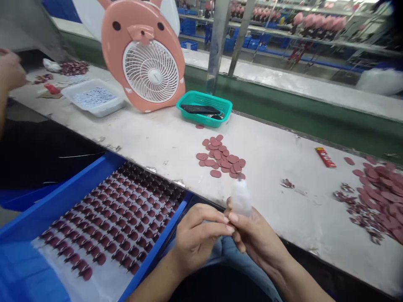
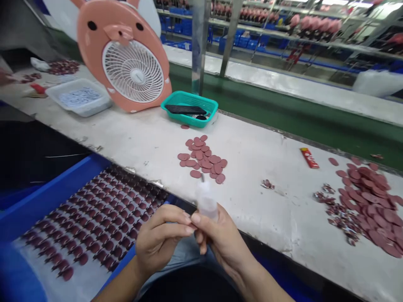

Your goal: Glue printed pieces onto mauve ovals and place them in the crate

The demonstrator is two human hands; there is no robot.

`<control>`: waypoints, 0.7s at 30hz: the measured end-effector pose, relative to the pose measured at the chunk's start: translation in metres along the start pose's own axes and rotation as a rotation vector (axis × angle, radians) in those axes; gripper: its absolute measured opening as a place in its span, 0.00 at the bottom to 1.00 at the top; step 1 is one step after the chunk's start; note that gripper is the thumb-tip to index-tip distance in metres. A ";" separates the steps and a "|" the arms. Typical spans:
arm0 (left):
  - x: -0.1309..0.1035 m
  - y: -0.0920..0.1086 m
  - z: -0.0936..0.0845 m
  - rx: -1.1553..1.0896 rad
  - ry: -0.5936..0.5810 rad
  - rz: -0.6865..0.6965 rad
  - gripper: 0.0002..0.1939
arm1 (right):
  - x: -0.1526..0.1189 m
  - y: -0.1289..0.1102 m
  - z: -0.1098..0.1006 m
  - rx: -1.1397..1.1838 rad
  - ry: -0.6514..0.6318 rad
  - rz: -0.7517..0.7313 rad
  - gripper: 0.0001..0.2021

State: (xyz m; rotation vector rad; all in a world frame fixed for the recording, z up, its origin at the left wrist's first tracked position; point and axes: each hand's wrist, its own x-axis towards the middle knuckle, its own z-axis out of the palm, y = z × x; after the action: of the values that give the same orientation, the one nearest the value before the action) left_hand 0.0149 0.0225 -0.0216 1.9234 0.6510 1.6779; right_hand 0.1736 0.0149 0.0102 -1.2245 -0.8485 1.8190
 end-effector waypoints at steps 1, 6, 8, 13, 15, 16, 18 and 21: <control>-0.001 0.003 0.002 -0.018 0.020 -0.035 0.10 | -0.003 0.003 0.004 0.059 0.019 0.006 0.24; -0.013 0.010 0.019 -0.285 0.270 -0.465 0.20 | -0.003 0.011 0.019 0.251 0.132 -0.034 0.24; -0.016 0.011 0.023 -0.386 0.316 -0.590 0.17 | -0.002 0.013 0.022 0.214 0.127 -0.064 0.23; -0.013 0.010 0.020 -0.548 0.402 -0.793 0.10 | -0.006 0.009 0.008 0.019 0.275 -0.193 0.23; -0.011 0.012 0.016 -0.664 0.449 -0.935 0.10 | -0.012 0.006 -0.006 -0.079 0.380 -0.254 0.27; -0.010 0.014 0.014 -0.722 0.470 -1.012 0.11 | -0.015 0.005 -0.014 -0.117 0.416 -0.292 0.27; -0.006 0.020 0.013 -0.806 0.498 -1.133 0.15 | -0.023 0.003 -0.032 -0.159 0.472 -0.410 0.26; 0.001 0.032 0.016 -0.807 0.539 -1.215 0.20 | -0.033 -0.001 -0.048 -0.084 0.505 -0.579 0.21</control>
State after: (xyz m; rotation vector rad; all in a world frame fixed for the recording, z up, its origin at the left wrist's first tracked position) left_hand 0.0322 -0.0023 -0.0015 0.2908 0.8729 1.2417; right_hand 0.2276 -0.0084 0.0103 -1.2477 -0.8709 0.9670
